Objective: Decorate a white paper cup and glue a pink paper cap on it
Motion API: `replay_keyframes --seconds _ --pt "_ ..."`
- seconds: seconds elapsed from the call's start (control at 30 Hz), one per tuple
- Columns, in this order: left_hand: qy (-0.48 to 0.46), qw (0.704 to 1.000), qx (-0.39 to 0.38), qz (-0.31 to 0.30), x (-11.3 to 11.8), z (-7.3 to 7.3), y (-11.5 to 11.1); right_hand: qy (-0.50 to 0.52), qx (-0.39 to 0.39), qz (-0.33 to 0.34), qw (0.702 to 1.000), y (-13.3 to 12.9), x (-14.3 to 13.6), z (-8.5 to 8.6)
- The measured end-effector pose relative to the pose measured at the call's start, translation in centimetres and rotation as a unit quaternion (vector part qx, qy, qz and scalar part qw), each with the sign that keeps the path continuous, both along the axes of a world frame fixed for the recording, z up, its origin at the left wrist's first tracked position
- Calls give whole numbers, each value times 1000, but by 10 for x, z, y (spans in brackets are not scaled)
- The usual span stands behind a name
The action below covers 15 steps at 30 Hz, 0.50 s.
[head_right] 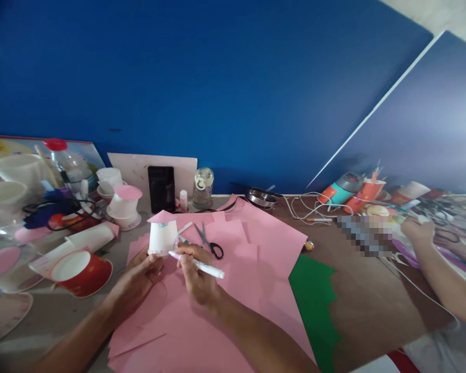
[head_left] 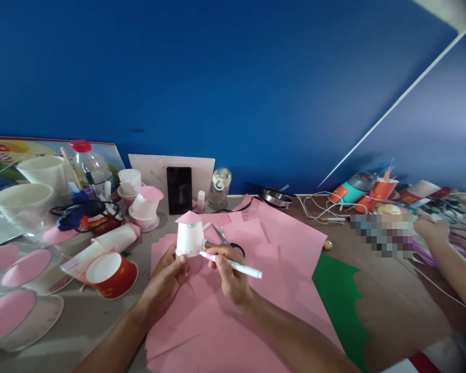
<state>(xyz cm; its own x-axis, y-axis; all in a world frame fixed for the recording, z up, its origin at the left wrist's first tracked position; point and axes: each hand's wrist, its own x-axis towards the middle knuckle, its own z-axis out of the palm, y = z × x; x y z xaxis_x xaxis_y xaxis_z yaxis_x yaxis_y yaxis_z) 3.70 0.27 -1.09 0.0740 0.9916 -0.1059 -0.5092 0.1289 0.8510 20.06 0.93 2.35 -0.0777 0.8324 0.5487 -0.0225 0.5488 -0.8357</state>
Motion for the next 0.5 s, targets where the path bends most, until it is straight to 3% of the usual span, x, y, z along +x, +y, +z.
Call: replay_keyframes --seconds 0.5 --pt "12 1000 -25 0 -1 5 -2 -43 13 -12 999 1 3 -2"
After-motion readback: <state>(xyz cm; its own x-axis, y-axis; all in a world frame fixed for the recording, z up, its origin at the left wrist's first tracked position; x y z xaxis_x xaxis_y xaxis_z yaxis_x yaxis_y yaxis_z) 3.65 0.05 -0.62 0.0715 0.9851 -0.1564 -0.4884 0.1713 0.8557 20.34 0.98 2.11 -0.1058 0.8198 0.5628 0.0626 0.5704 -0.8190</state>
